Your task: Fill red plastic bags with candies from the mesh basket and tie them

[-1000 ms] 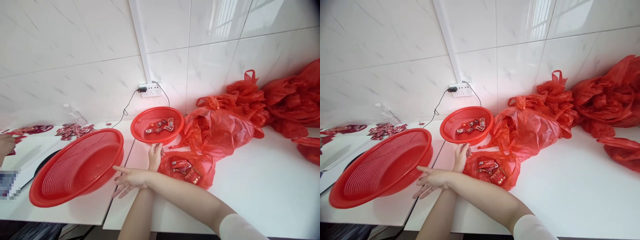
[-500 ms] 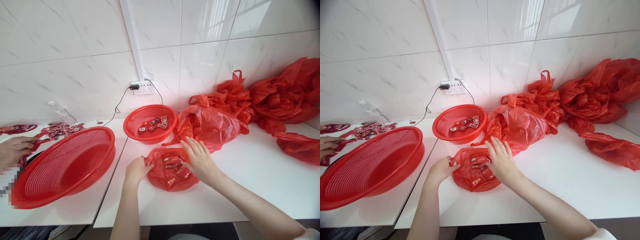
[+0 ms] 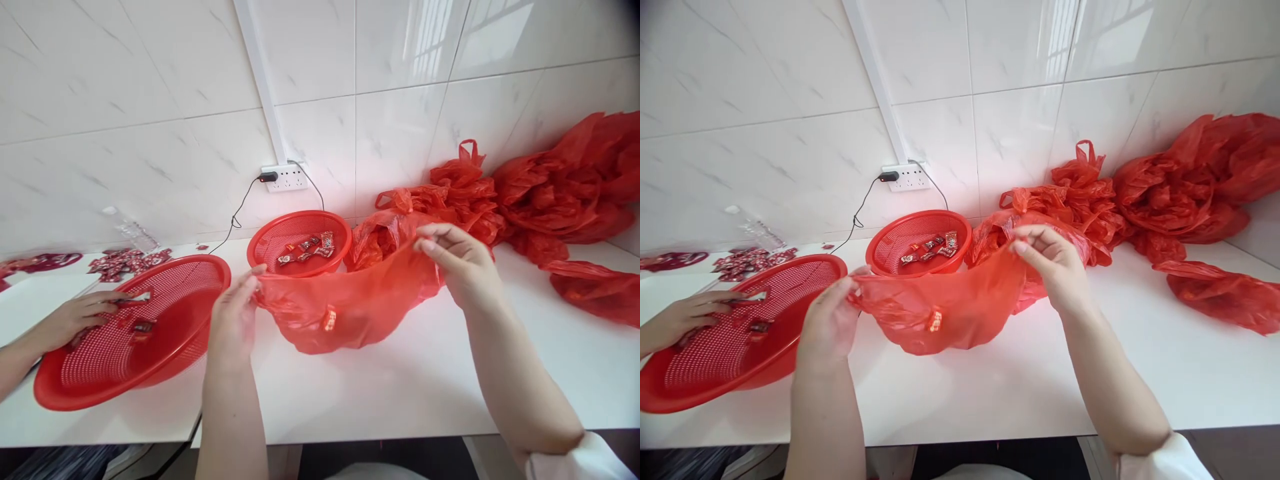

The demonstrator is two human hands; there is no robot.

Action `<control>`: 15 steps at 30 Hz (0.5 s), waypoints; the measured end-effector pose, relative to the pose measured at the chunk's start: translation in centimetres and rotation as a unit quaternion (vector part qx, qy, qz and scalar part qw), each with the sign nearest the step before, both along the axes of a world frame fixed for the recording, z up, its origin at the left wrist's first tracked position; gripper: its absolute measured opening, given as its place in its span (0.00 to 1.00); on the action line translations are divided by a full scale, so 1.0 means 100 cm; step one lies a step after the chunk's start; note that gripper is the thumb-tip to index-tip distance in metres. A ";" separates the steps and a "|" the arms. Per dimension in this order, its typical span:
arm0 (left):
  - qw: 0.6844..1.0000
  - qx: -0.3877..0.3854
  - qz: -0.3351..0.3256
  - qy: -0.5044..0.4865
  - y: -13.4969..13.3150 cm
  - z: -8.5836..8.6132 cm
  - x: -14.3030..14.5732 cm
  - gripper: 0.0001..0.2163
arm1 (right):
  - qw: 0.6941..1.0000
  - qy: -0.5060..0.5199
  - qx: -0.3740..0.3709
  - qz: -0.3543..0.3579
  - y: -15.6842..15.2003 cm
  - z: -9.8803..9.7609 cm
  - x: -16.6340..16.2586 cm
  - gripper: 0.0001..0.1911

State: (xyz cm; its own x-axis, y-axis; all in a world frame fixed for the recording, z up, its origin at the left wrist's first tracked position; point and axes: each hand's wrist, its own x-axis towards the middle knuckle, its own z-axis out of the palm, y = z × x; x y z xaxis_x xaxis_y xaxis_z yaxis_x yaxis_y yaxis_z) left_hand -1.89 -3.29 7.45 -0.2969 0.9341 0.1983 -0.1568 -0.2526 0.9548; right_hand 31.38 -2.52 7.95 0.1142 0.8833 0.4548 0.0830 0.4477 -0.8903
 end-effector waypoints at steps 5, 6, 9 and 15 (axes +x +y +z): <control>0.992 0.066 -0.100 -0.046 0.012 0.026 0.008 0.05 | 0.996 -0.035 0.063 -0.051 0.008 0.009 -0.013 0.21; 0.991 0.061 -0.117 -0.027 0.017 0.026 0.011 0.07 | 0.992 -0.095 0.054 -0.067 0.009 0.008 -0.016 0.21; 0.989 0.018 -0.147 0.024 0.035 0.020 0.024 0.14 | 0.938 -0.305 0.006 -0.164 0.012 0.002 -0.027 0.22; 0.988 -0.002 -0.094 0.122 0.055 0.014 0.034 0.16 | 0.816 -0.483 0.070 -0.310 -0.009 -0.022 -0.049 0.20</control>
